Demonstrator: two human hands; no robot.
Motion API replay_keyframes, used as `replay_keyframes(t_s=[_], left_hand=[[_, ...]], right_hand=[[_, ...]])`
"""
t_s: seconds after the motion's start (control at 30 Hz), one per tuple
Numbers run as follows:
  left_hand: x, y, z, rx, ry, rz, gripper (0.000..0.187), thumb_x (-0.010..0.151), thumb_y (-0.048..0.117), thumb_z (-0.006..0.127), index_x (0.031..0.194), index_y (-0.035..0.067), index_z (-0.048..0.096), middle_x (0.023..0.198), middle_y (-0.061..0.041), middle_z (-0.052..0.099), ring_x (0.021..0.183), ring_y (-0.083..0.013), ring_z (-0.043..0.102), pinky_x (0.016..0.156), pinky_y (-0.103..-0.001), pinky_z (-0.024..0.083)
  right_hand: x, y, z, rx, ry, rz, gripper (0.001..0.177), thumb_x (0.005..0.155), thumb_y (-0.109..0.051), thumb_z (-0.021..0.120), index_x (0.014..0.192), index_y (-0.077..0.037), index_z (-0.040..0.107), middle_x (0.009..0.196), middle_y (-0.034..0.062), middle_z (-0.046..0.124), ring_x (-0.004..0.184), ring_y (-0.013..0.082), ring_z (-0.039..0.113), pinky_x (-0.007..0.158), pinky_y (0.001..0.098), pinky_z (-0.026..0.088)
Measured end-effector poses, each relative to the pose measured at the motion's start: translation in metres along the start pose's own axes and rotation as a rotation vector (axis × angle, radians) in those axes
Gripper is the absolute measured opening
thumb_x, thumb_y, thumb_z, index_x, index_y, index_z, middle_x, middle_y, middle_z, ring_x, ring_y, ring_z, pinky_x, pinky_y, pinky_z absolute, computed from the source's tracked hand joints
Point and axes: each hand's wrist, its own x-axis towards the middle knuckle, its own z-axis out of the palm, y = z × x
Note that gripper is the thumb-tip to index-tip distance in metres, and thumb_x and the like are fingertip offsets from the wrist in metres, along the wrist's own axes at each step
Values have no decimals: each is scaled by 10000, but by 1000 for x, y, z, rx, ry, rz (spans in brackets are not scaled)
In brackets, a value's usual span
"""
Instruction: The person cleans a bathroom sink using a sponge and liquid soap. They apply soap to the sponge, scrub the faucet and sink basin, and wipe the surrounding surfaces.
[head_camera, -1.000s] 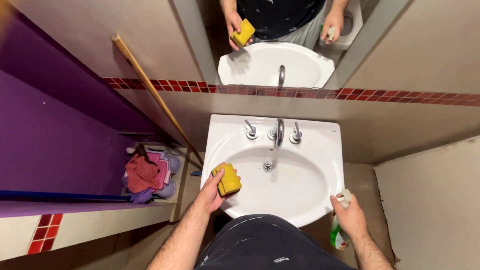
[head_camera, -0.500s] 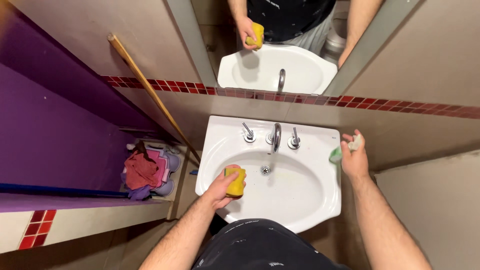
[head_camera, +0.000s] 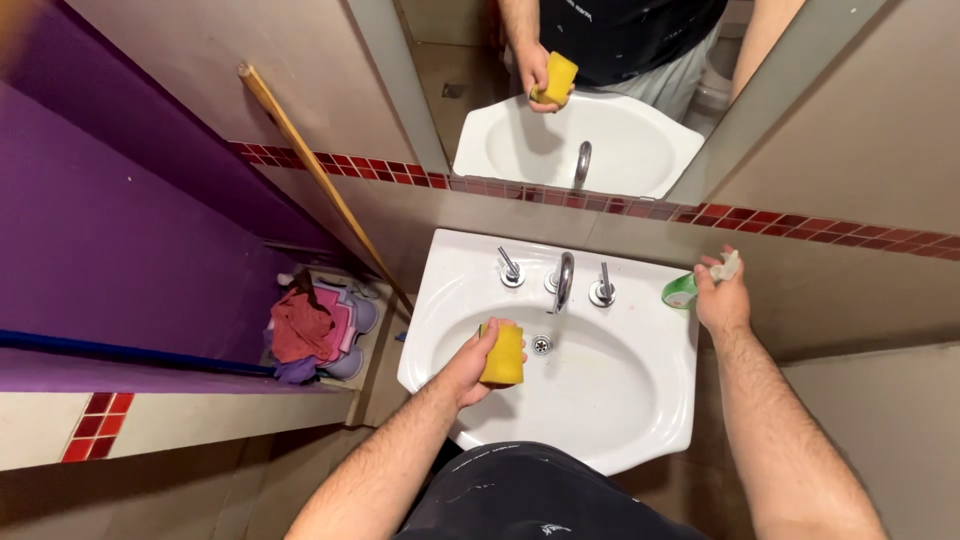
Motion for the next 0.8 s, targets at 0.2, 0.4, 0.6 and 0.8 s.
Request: replay_keyframes(t_s=[0.2,0.4,0.6,0.8], left_hand=[[-1,3,9,-21,30,0,394,1035,563,530,996,171,528,806,-7,460,626,-113,509,502,-209,428],[11,-5,7,-39,110,94,386,1072,405,581,791,190,429,657,68,340,492,-29,356,399,-132,255],[-4,2,3,-56,50,31,418,1009,566,584,1110,164,541,916,-60,558,741,-150,607,592,-266,544],[10,-7,-1,-67,42,72,356,1040,492,600,925,170,503,727,33,421,570,-72,466,455,-171,378]], right_hand=[[-6,-17,-5,-5,-66,25,624,1081,-323,595,1595,-135,295,1384,15,648,1299,298,573,1115,507,449],[-9,-24,-5,-29,-87,43,672,1058,-376,616,1611,-163,298,1403,-8,637,1316,290,561,1120,508,445],[-17,-35,-13,-8,-114,116,769,1002,-390,679,1635,-208,283,1461,-7,595,1374,279,511,1155,475,415],[-37,-54,-28,-59,-145,182,914,916,-444,745,1651,-259,235,1543,65,522,1418,338,467,1202,497,366]])
